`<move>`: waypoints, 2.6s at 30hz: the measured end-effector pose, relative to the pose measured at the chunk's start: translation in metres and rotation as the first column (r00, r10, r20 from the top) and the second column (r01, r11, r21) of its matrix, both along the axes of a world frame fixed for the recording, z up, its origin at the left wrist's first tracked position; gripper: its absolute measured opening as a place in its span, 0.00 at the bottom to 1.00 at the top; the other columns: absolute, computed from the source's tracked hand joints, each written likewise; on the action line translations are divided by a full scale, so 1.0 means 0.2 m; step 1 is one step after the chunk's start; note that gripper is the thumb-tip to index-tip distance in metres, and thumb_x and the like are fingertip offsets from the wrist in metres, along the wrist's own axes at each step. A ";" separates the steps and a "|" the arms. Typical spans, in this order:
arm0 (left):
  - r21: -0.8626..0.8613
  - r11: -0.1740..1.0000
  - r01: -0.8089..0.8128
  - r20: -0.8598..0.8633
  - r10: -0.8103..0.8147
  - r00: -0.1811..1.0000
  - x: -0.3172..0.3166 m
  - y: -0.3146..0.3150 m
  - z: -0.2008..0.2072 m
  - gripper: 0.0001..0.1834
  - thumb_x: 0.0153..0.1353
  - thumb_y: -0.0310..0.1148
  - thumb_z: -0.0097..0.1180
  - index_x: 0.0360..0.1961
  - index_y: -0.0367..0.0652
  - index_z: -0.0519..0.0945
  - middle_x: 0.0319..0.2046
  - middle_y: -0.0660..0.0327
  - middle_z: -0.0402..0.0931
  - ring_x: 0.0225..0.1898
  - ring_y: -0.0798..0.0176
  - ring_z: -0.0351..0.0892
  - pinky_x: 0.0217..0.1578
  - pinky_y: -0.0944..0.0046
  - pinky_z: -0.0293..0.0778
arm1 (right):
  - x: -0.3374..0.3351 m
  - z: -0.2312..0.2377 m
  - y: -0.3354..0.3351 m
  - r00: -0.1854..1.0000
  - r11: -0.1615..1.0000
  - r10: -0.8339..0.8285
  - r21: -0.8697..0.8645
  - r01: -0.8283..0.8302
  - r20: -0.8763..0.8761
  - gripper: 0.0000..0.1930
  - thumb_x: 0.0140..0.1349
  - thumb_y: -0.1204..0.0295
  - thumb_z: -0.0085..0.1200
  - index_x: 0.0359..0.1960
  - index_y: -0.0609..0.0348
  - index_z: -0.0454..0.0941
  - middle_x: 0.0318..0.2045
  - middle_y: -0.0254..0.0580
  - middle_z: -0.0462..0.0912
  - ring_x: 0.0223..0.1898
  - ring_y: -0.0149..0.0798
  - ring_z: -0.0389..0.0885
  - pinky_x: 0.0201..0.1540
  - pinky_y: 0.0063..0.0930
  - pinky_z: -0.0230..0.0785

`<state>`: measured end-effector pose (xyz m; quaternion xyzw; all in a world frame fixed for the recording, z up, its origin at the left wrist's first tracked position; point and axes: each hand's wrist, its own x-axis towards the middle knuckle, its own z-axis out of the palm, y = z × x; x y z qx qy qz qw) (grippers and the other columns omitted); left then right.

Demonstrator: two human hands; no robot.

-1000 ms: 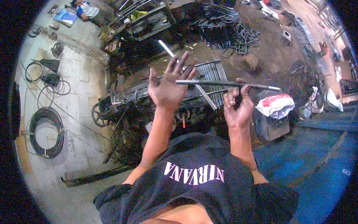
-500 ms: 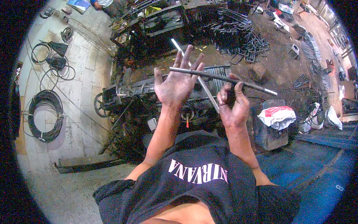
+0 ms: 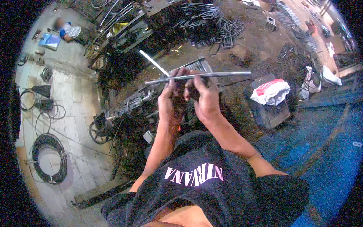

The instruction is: Marking metal rods with a white marker while using a manual bending or fabrication machine.

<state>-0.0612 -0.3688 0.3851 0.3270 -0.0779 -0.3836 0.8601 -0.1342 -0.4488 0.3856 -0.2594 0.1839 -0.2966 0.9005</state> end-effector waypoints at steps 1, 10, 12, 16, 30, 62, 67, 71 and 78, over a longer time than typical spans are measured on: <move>0.059 0.997 -0.041 -0.059 0.044 0.997 0.00 -0.01 0.01 0.20 0.71 0.36 0.41 0.59 0.36 0.63 0.58 0.51 0.69 0.60 0.51 0.69 0.55 0.55 0.73 | -0.01 0.00 -0.01 0.996 0.998 0.049 -0.035 -0.047 0.070 0.14 0.68 0.68 0.45 0.49 0.64 0.73 0.30 0.42 0.80 0.26 0.36 0.78 0.27 0.29 0.69; 0.081 0.950 -0.301 -0.072 0.306 0.949 0.14 0.14 0.09 0.15 0.67 0.38 0.50 0.43 0.36 0.74 0.43 0.52 0.78 0.48 0.52 0.79 0.46 0.58 0.81 | -0.13 -0.05 -0.29 0.735 0.838 0.504 -0.051 -0.543 0.454 0.42 0.67 0.39 0.25 0.62 0.70 0.62 0.41 0.67 0.79 0.39 0.63 0.80 0.45 0.53 0.72; 0.080 0.933 -0.351 0.012 0.351 0.936 0.14 0.17 0.11 0.15 0.67 0.39 0.51 0.44 0.35 0.73 0.42 0.51 0.78 0.45 0.51 0.81 0.41 0.60 0.83 | -0.13 -0.06 -0.29 0.656 0.778 0.594 -0.123 -0.617 0.466 0.44 0.65 0.36 0.22 0.63 0.68 0.61 0.42 0.70 0.78 0.41 0.64 0.79 0.46 0.54 0.71; 0.082 0.924 -0.373 0.084 0.367 0.927 0.13 0.18 0.13 0.17 0.66 0.39 0.52 0.44 0.35 0.72 0.40 0.50 0.78 0.45 0.50 0.81 0.43 0.57 0.82 | -0.10 -0.07 -0.25 0.612 0.741 0.637 -0.154 -0.653 0.469 0.46 0.64 0.34 0.20 0.64 0.67 0.61 0.46 0.72 0.76 0.42 0.64 0.78 0.47 0.55 0.70; 0.380 0.900 -0.214 0.168 0.160 0.973 -0.07 -0.33 -0.08 0.16 0.67 0.34 0.53 0.51 0.36 0.73 0.46 0.52 0.78 0.49 0.57 0.79 0.50 0.63 0.74 | -0.05 -0.31 -0.25 0.950 1.000 0.019 -0.010 -0.017 0.312 0.22 0.71 0.59 0.37 0.61 0.57 0.65 0.64 0.50 0.65 0.64 0.52 0.63 0.63 0.49 0.59; 0.982 -0.162 0.097 -0.186 -0.918 0.351 -0.64 -0.59 -2.62 0.19 0.62 0.40 0.53 0.49 0.38 0.77 0.41 0.50 0.81 0.46 0.55 0.79 0.50 0.61 0.70 | -1.19 -3.87 -0.39 0.405 0.340 -0.070 0.360 0.869 -0.911 0.28 0.60 0.71 0.58 0.60 0.55 0.61 0.47 0.46 0.78 0.47 0.43 0.77 0.35 0.45 0.79; 0.986 -0.138 -0.091 -0.125 -0.983 0.133 -0.76 -0.63 -3.02 0.18 0.61 0.37 0.52 0.49 0.37 0.77 0.42 0.47 0.81 0.46 0.50 0.79 0.50 0.58 0.70 | -1.15 -4.19 -0.28 0.356 0.314 -0.109 0.307 0.898 -0.928 0.26 0.60 0.70 0.58 0.59 0.56 0.63 0.46 0.46 0.78 0.47 0.44 0.77 0.36 0.45 0.78; 0.989 -0.144 -0.028 -0.144 -0.989 0.019 -0.88 -0.65 -3.41 0.19 0.62 0.36 0.51 0.50 0.34 0.76 0.44 0.45 0.79 0.49 0.47 0.78 0.51 0.57 0.70 | -1.13 -4.50 -0.26 0.188 0.357 -0.103 0.140 0.923 -0.977 0.25 0.59 0.70 0.58 0.58 0.56 0.64 0.46 0.46 0.78 0.47 0.44 0.77 0.38 0.45 0.77; 0.981 -0.083 0.176 -0.097 -0.993 0.071 -0.89 -0.54 -3.85 0.22 0.63 0.34 0.51 0.55 0.30 0.72 0.53 0.43 0.74 0.56 0.46 0.73 0.56 0.55 0.66 | -1.06 -4.98 -0.39 -0.122 0.655 -0.060 -0.132 0.744 -0.991 0.24 0.58 0.70 0.58 0.56 0.57 0.67 0.46 0.47 0.78 0.47 0.46 0.76 0.40 0.45 0.76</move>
